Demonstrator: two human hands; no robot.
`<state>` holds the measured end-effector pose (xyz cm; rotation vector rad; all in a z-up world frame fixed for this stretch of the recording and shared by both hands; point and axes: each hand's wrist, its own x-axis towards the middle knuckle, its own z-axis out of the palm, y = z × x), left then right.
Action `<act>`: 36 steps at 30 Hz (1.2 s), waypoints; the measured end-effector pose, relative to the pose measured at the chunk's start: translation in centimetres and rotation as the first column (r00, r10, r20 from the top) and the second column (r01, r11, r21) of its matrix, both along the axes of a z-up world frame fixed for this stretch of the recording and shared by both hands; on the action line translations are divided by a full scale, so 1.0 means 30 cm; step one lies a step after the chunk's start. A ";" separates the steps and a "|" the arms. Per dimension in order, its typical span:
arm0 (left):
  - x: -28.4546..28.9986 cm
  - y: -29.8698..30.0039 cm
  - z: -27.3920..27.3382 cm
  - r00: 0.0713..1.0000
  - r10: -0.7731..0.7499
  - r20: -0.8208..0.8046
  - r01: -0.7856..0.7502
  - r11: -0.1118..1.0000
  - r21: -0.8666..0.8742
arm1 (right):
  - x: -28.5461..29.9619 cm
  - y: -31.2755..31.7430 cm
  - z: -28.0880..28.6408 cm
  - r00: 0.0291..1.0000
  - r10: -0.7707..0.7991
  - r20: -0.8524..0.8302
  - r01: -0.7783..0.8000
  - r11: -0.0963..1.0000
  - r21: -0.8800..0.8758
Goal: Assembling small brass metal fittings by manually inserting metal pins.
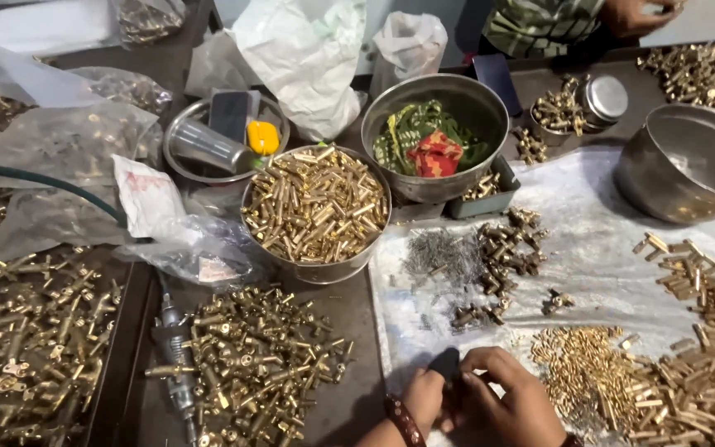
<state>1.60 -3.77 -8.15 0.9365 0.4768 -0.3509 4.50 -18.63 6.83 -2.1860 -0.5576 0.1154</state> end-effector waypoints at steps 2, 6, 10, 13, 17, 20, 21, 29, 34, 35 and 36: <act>-0.007 0.032 0.161 0.997 -0.053 -0.064 0.051 0.998 -0.033 | -0.020 -0.011 -0.034 1.000 0.016 0.002 -0.016 1.000 0.000; -0.001 0.049 0.263 0.980 -0.109 -0.168 0.094 0.991 -0.096 | -0.045 0.003 -0.041 0.999 0.021 0.034 -0.020 1.000 -0.008; -0.003 0.045 0.266 0.978 -0.103 -0.180 0.090 0.993 -0.082 | -0.055 0.014 -0.048 0.998 -0.024 0.053 0.025 0.999 -0.031; 0.002 0.040 0.245 0.974 -0.090 -0.207 0.081 0.995 -0.049 | -0.048 0.021 -0.045 0.996 -0.032 0.079 0.036 0.998 -0.051; -0.011 0.012 0.148 0.981 -0.055 -0.185 0.059 0.998 0.017 | -0.040 0.011 -0.028 0.995 0.034 0.091 -0.030 0.999 -0.045; -0.021 0.017 0.151 0.992 -0.062 -0.108 0.068 0.996 0.055 | -0.002 -0.013 -0.048 0.997 0.070 -0.041 -0.072 0.997 -0.040; -0.025 0.024 0.174 0.995 -0.084 -0.062 0.088 0.994 0.066 | 0.013 -0.023 -0.058 0.985 0.077 -0.158 -0.085 0.995 -0.044; -0.039 0.049 0.114 0.950 -0.272 0.155 0.283 0.957 -0.058 | 0.268 0.035 0.035 0.957 -0.181 -0.227 0.107 0.947 -0.304; -0.030 0.086 0.255 0.940 -0.297 0.165 0.311 0.948 -0.064 | 0.298 0.034 -0.012 0.984 -0.160 0.083 0.180 0.869 -0.460; -0.027 0.089 0.291 0.955 -0.260 0.142 0.272 0.960 -0.069 | 0.280 0.026 -0.007 0.985 -0.145 0.093 0.171 0.887 -0.429; -0.033 0.094 0.326 0.969 -0.221 0.113 0.230 0.971 -0.073 | 0.256 0.021 -0.005 0.987 -0.129 0.098 0.158 0.904 -0.397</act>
